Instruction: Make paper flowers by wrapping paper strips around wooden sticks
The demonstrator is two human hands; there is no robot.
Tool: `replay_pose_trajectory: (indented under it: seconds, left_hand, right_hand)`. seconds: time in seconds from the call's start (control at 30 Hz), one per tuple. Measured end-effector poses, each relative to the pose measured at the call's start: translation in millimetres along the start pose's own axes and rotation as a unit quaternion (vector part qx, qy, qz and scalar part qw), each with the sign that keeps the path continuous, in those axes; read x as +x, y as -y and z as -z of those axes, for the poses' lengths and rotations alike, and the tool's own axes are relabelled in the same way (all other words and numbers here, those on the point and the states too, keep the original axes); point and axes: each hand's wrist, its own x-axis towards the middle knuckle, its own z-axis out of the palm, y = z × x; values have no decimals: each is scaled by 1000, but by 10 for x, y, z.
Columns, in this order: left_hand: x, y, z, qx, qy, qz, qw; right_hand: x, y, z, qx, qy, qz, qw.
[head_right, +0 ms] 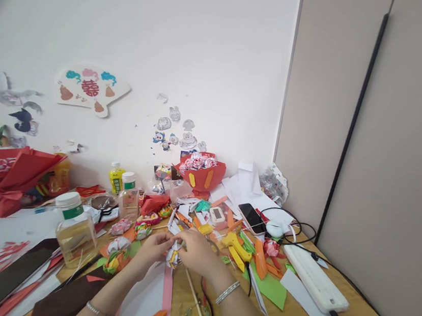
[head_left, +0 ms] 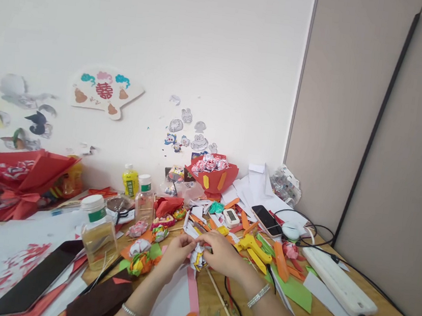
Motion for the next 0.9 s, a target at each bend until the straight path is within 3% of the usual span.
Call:
replay_pose_trajectory:
  seconds: [0.2,0.53,0.7,0.9]
  left_hand:
    - [-54,-73,26,-24,13,3,1000]
    - [-116,-144,72,-59,56,31,996]
    - [-84,-91,71,-48,32,23,998]
    - [-47,-22,50,-34,10,19,999]
  right_hand:
    - [5,-65,18,23,-13,-12,1000]
    - [24,-138,-6,-12,-4,76,997]
    - [36,-153,-25,-23,23,111,993]
    - [35,-105,-18,-43,30,104,993]
